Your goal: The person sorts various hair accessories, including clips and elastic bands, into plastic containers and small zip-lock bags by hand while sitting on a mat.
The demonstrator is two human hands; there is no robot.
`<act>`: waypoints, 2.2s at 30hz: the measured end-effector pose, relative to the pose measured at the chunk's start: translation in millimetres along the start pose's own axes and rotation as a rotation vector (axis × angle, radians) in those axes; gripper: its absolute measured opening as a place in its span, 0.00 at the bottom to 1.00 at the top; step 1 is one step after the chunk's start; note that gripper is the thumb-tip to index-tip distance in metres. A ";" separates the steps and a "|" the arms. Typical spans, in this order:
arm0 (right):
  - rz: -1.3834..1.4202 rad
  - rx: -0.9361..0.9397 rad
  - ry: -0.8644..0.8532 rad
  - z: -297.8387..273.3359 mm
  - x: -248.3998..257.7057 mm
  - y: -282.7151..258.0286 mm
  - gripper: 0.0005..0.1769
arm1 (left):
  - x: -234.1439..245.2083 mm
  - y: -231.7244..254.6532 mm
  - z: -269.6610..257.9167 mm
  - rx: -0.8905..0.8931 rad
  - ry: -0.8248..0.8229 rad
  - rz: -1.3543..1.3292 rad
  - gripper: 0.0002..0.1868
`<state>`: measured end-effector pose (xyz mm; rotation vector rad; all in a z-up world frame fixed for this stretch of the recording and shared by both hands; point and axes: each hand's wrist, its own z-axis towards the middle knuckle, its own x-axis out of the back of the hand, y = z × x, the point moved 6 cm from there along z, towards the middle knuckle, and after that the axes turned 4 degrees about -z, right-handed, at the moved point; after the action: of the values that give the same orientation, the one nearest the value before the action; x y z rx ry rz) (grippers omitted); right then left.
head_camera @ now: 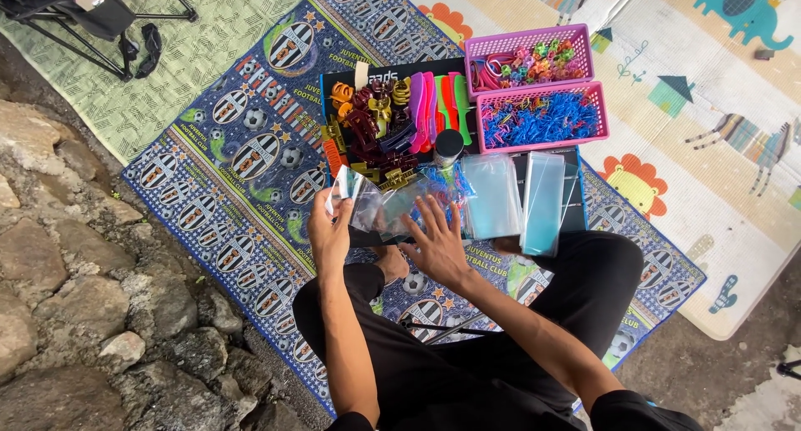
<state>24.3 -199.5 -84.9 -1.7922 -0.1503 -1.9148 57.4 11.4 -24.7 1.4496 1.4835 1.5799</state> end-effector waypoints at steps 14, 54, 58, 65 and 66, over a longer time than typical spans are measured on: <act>1.047 0.017 0.123 55.6 114.1 93.4 0.46 | -81.6 79.7 14.2 -0.115 -0.338 -0.399 0.06; 1.181 -0.253 0.045 62.5 130.8 178.7 0.11 | -199.9 115.7 -25.4 -1.013 -0.155 0.247 0.21; 1.170 -0.172 0.012 66.3 145.1 171.2 0.04 | -199.5 117.0 -21.3 -0.998 -0.176 0.272 0.19; 1.090 -0.108 0.076 63.3 146.0 168.5 0.03 | -200.7 111.2 -14.8 -0.946 -0.182 0.254 0.18; 1.071 -0.102 0.100 62.0 138.1 172.5 0.01 | -201.6 112.6 -15.8 -0.944 -0.192 0.250 0.18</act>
<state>154.7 -362.4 10.6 -1.3570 0.7947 -1.2053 132.0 -204.2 14.3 1.1625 0.3178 1.8366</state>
